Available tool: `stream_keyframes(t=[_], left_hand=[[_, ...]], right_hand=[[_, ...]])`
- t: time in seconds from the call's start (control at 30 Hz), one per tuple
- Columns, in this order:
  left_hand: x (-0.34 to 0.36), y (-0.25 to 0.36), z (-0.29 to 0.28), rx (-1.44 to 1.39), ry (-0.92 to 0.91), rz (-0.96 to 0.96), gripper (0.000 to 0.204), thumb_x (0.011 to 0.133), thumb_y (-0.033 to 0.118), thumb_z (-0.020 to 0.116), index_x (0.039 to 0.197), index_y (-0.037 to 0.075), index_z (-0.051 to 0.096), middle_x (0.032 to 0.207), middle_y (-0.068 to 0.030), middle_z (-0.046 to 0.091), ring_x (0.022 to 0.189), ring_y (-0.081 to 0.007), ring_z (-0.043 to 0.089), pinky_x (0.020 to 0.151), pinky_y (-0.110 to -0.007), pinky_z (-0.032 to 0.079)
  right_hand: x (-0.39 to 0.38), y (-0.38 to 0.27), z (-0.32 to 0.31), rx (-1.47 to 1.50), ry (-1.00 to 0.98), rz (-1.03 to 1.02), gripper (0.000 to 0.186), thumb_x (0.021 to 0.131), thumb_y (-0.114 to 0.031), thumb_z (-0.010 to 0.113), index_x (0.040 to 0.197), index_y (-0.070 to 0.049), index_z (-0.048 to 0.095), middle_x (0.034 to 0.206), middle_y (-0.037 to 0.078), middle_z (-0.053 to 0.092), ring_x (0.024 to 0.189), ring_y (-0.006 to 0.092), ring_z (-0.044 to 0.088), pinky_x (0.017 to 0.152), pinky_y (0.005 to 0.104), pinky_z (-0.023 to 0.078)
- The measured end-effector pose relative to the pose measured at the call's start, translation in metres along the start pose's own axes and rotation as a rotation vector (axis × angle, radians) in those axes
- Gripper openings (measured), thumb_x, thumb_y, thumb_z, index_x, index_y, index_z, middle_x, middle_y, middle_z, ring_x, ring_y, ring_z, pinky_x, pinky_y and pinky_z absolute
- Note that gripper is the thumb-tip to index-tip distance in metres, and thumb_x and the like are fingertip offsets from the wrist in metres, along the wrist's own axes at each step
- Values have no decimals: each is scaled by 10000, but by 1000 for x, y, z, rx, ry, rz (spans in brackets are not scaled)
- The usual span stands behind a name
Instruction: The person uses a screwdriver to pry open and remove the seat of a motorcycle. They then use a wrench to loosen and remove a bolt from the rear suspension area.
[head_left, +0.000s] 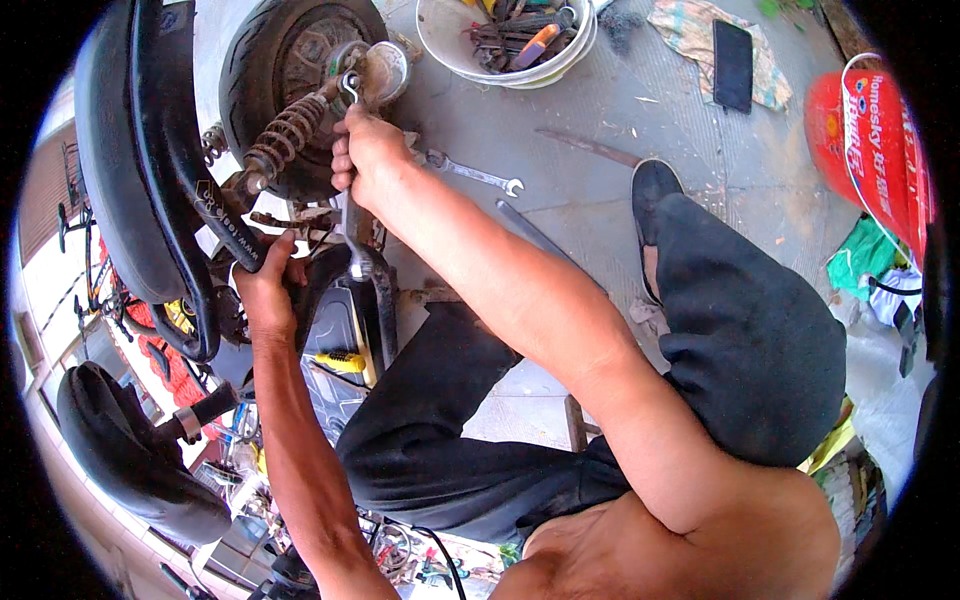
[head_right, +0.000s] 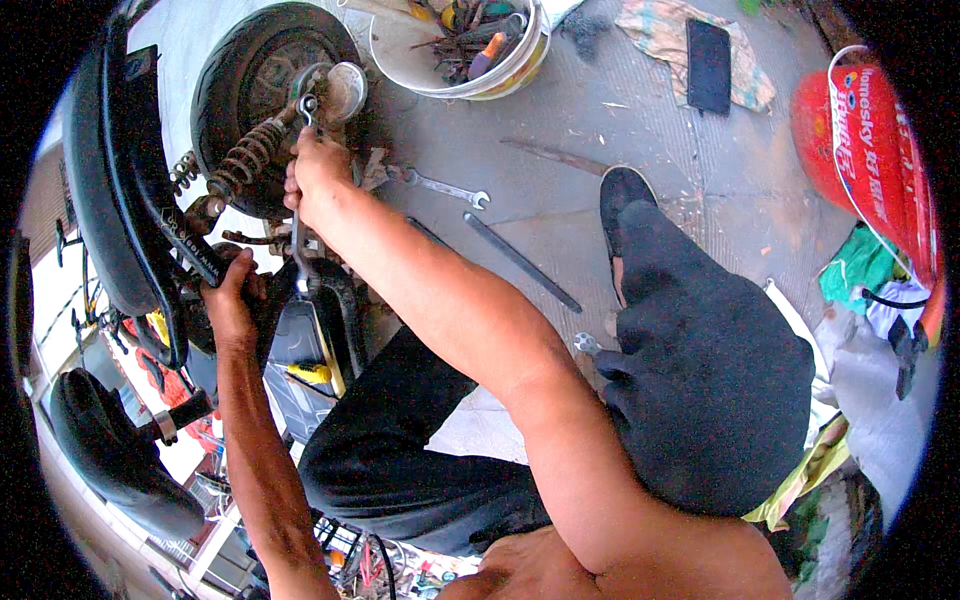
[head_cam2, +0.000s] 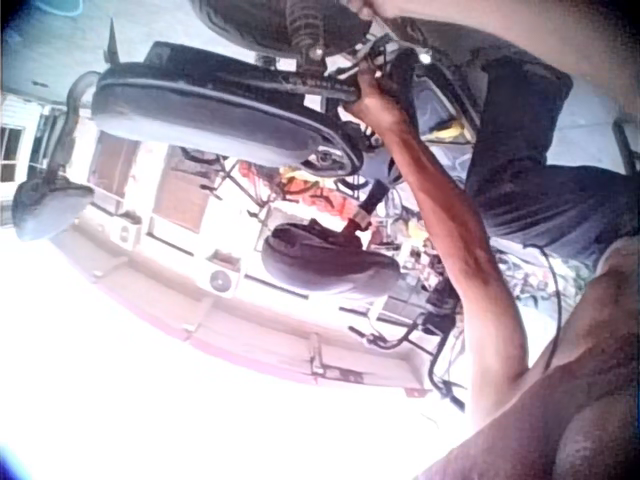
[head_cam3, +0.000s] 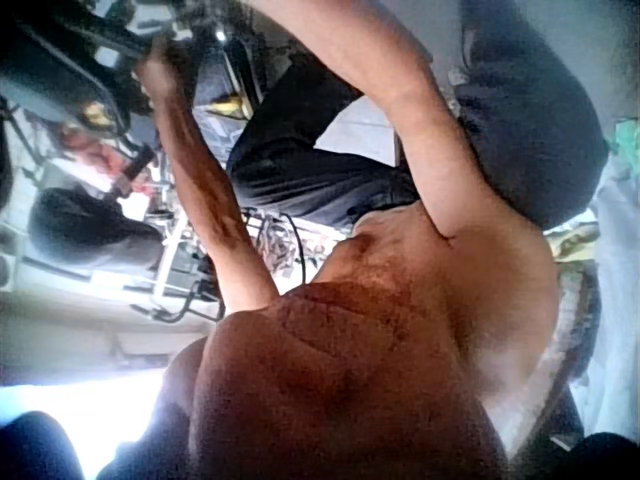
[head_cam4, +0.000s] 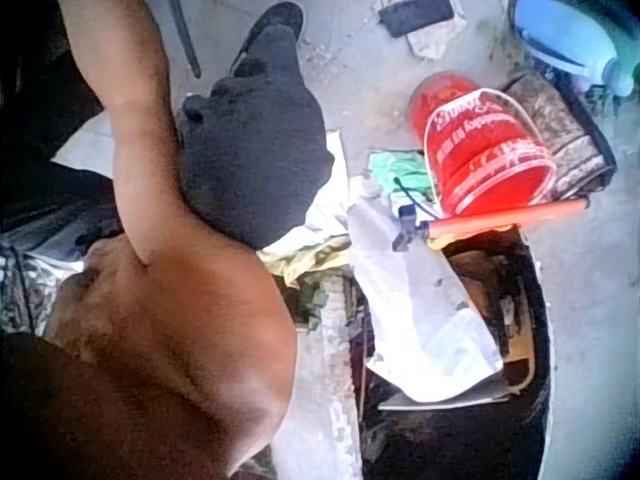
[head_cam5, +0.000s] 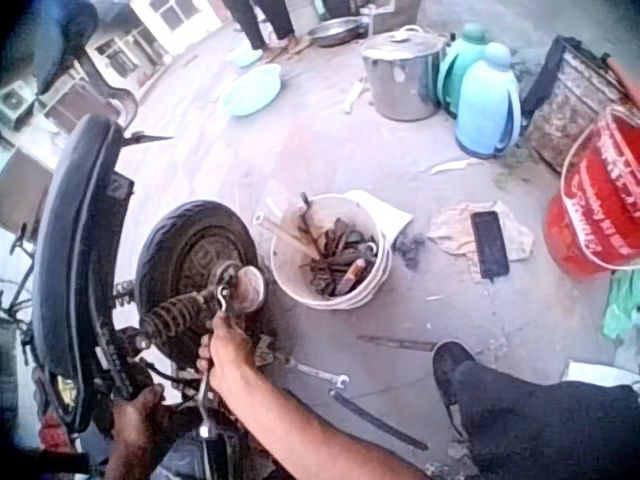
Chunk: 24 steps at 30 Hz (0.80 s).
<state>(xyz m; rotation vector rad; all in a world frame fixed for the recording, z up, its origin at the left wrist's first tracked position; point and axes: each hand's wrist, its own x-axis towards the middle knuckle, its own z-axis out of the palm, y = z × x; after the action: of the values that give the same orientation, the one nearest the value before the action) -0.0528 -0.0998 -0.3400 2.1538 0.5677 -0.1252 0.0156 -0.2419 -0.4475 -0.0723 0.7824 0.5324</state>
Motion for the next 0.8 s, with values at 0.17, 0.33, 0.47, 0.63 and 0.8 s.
stream_keyframes(t=[0.17, 0.33, 0.47, 0.63, 0.8], left_hand=[[-1, 4, 6, -29, -6, 4, 182, 811, 120, 719, 791, 13, 573, 619, -57, 554, 458, -138, 502, 479, -293, 439], [-2, 2, 1, -11, 1, 15, 187, 809, 134, 719, 778, 9, 583, 562, -51, 527, 461, -141, 503, 506, -303, 451], [1, 0, 0, 30, 1, -8, 197, 809, 160, 720, 775, 7, 601, 544, -45, 522, 457, -141, 495, 492, -295, 419], [-1, 5, 3, 32, 20, -7, 192, 807, 160, 718, 769, 7, 607, 555, -51, 541, 457, -141, 494, 490, -288, 407], [-1, 8, 3, 69, -5, 7, 188, 808, 160, 719, 782, 23, 592, 603, -53, 556, 466, -139, 494, 484, -283, 400]], right_hand=[[61, 14, -55, -765, 196, -719, 334, 976, -346, 541, 1002, -29, 642, 692, 16, 554, 576, 102, 488, 525, 291, 422], [59, 3, -76, -720, 12, -644, 324, 967, -318, 565, 1044, -18, 664, 730, 13, 608, 627, 102, 556, 579, 280, 460], [69, 1, -81, -691, -19, -693, 323, 965, -318, 555, 939, -13, 659, 712, 30, 631, 574, 123, 578, 570, 295, 465], [59, 13, -72, -562, -89, -483, 309, 986, -342, 532, 968, -53, 640, 680, 16, 576, 519, 96, 501, 478, 267, 419], [45, 26, -51, -306, -87, -339, 306, 989, -378, 523, 1022, -83, 593, 633, 5, 487, 472, 84, 421, 412, 258, 363]])
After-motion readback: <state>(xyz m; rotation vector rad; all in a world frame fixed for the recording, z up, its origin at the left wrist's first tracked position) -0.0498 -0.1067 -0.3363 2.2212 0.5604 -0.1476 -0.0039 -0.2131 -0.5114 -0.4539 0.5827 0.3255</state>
